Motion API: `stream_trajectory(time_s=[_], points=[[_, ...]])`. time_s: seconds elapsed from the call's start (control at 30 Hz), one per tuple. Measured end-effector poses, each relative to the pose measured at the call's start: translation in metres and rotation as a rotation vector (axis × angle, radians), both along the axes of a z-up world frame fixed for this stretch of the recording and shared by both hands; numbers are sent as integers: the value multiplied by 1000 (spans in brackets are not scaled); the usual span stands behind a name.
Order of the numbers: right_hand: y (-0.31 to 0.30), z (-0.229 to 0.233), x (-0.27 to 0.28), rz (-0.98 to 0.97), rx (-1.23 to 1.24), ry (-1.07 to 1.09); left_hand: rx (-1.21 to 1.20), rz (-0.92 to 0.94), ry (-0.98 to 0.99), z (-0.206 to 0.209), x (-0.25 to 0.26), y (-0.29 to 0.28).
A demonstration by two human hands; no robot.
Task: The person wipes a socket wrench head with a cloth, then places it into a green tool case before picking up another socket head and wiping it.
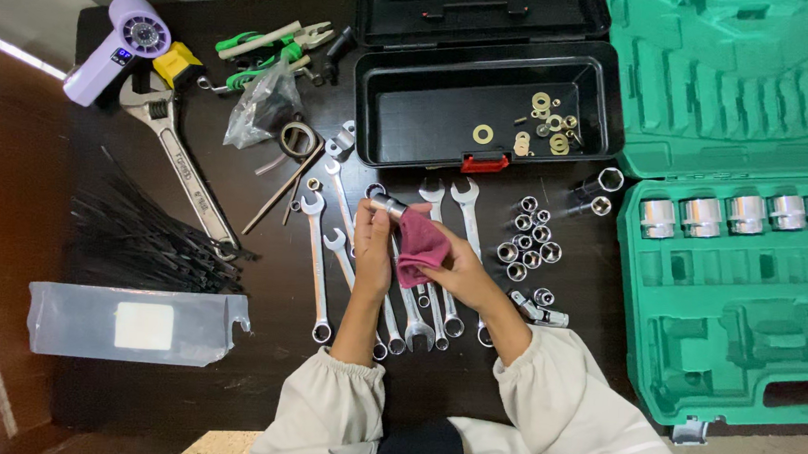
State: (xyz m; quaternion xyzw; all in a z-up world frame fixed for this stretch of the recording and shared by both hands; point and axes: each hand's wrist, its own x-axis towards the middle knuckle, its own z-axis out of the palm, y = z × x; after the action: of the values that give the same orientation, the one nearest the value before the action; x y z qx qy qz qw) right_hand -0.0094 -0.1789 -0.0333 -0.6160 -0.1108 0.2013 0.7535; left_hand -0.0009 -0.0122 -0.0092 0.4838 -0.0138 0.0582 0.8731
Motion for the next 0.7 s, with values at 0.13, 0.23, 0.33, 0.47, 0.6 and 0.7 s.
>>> stream_trajectory(time_s=[0.13,0.23,0.33,0.47,0.6,0.7], points=[[10,15,-4,-36,-152,-152,0,-7,6,-3,0,1],[17,28,-5,-41,-228,-199,17,-7,-5,-1,1,2],[23,41,-9,-55,-291,-167,43,-15,0,4,1,3],[20,41,-7,-109,-228,-194,49,-43,-34,10,5,-2],[20,29,-7,-167,-208,-230,75,-68,-94,12,3,-6],[25,22,-8,-241,-62,-166,190,-50,-223,14,5,-6]])
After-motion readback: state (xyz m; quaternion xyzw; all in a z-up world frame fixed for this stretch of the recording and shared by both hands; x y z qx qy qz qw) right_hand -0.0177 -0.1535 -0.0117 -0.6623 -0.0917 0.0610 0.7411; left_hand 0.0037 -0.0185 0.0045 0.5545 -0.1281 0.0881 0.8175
